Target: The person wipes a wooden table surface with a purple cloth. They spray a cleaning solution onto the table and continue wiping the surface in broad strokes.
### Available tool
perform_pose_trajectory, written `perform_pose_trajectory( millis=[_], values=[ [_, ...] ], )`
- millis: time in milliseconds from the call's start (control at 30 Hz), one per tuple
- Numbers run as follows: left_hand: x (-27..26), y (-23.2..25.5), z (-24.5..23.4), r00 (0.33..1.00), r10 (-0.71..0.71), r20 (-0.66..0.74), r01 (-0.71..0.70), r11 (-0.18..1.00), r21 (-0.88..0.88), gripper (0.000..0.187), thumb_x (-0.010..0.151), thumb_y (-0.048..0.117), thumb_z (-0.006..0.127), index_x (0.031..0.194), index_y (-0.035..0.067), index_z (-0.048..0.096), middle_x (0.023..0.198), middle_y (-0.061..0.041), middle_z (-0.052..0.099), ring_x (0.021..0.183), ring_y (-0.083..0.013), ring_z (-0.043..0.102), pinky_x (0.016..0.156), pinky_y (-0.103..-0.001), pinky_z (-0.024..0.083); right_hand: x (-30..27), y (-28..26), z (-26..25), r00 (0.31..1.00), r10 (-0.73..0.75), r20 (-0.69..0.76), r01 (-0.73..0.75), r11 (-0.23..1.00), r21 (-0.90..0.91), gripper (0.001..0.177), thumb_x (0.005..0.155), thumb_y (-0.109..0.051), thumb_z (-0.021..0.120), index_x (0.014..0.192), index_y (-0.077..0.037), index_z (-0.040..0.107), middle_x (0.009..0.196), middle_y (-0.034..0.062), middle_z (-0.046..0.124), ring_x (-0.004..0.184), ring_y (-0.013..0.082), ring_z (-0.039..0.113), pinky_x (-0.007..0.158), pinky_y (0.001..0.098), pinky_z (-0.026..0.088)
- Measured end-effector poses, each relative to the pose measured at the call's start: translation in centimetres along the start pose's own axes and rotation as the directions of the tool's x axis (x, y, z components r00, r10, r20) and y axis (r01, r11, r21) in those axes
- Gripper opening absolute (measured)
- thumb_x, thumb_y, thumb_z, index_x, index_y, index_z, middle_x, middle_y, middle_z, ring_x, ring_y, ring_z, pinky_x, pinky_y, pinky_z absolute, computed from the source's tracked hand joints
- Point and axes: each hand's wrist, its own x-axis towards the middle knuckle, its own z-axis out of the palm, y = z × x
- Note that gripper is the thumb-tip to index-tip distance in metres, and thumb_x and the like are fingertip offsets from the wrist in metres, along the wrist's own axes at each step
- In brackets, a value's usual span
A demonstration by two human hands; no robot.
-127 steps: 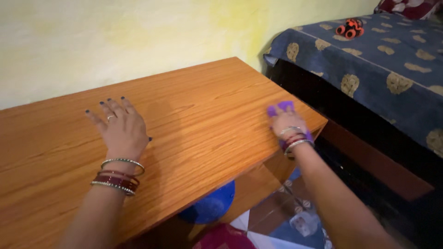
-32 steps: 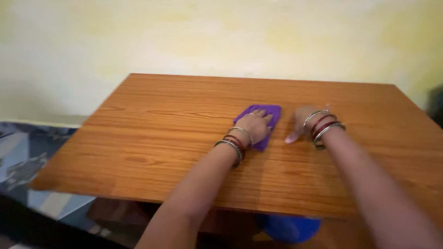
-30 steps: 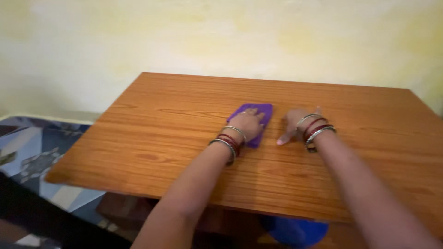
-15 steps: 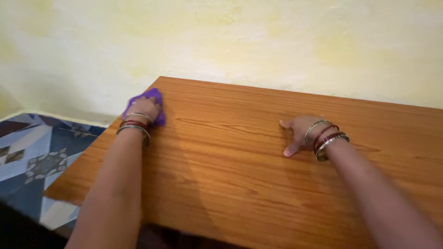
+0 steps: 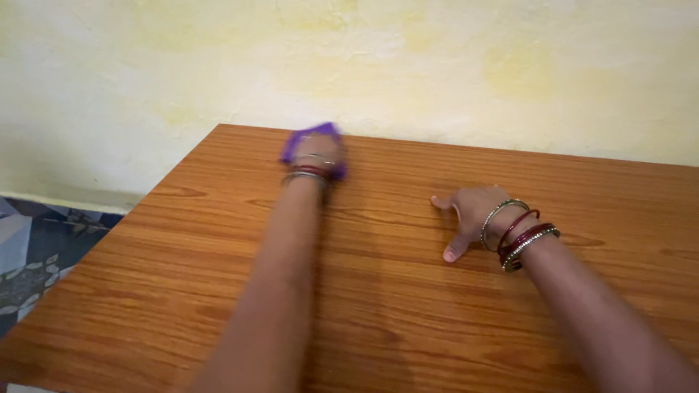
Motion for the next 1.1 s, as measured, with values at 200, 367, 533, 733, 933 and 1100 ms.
perform_pose_trajectory(
  millis=[200, 367, 533, 733, 933, 1100],
  values=[
    [-1.4, 13.8, 3.8, 0.974, 0.210, 0.086, -0.213, 0.976, 0.037, 0.044, 0.103, 0.031, 0.039, 0.134, 0.009, 0.061, 0.142, -0.021, 0.056, 0.131, -0.0370, 0.055, 0.104, -0.050, 0.049, -0.2, -0.1, -0.1, 1.000, 0.010, 0.005, -0.010, 1.000, -0.016, 0.120, 0.049, -0.044, 0.100, 0.154, -0.033, 0.043, 0.137, 0.0067, 0.066, 0.130, 0.0282, 0.062, 0.111, 0.0395, 0.047],
    [-0.8, 11.2, 3.1, 0.916, 0.383, 0.120, -0.398, 0.907, 0.139, 0.047, 0.105, 0.034, 0.038, 0.136, 0.009, 0.064, 0.140, -0.024, 0.060, 0.128, -0.0364, 0.061, 0.107, -0.048, 0.050, -0.6, 0.3, 0.1, 1.000, 0.022, 0.004, -0.023, 0.999, 0.033, 0.120, 0.051, -0.046, 0.099, 0.155, -0.035, 0.040, 0.141, 0.0071, 0.064, 0.131, 0.0283, 0.062, 0.110, 0.0391, 0.049],
    [-1.9, 1.0, -2.3, 0.991, -0.088, 0.096, 0.100, 0.987, -0.129, 0.058, 0.104, 0.051, 0.037, 0.130, 0.009, 0.068, 0.142, -0.016, 0.061, 0.132, -0.0350, 0.057, 0.110, -0.050, 0.046, -0.7, -0.1, -0.2, 0.996, 0.079, 0.039, -0.079, 0.997, -0.010, 0.122, 0.052, -0.048, 0.098, 0.156, -0.038, 0.037, 0.142, 0.0052, 0.064, 0.132, 0.0272, 0.061, 0.110, 0.0400, 0.049],
    [-3.0, -18.9, -6.8, 0.970, -0.244, 0.009, 0.243, 0.970, 0.017, 0.047, 0.104, 0.031, 0.033, 0.137, 0.012, 0.062, 0.143, -0.020, 0.057, 0.132, -0.0400, 0.054, 0.111, -0.052, 0.042, -0.9, -0.5, -0.4, 0.993, 0.097, 0.061, -0.095, 0.995, -0.024, 0.123, 0.052, -0.051, 0.097, 0.157, -0.041, 0.034, 0.140, 0.0040, 0.067, 0.131, 0.0266, 0.063, 0.108, 0.0396, 0.051],
    [-4.8, -25.5, -6.4, 0.972, -0.227, -0.052, 0.233, 0.952, 0.196, 0.045, 0.099, 0.031, 0.040, 0.137, 0.017, 0.059, 0.137, -0.022, 0.059, 0.126, -0.0435, 0.056, 0.108, -0.050, 0.044, -0.8, -0.6, -0.4, 0.996, 0.081, 0.044, -0.079, 0.996, -0.035, 0.118, 0.056, -0.050, 0.098, 0.156, -0.041, 0.038, 0.146, 0.0016, 0.062, 0.134, 0.0270, 0.060, 0.111, 0.0404, 0.049],
    [-5.6, -19.4, -2.9, 0.999, -0.049, -0.016, 0.051, 0.958, 0.281, 0.039, 0.102, 0.022, 0.041, 0.125, 0.011, 0.071, 0.128, -0.021, 0.069, 0.116, -0.0398, 0.067, 0.102, -0.051, 0.052, -0.6, -0.6, 0.2, 0.997, 0.069, 0.020, -0.070, 0.997, 0.029, 0.114, 0.058, -0.043, 0.100, 0.156, -0.035, 0.042, 0.149, 0.0023, 0.059, 0.138, 0.0275, 0.057, 0.114, 0.0438, 0.045]
  ],
)
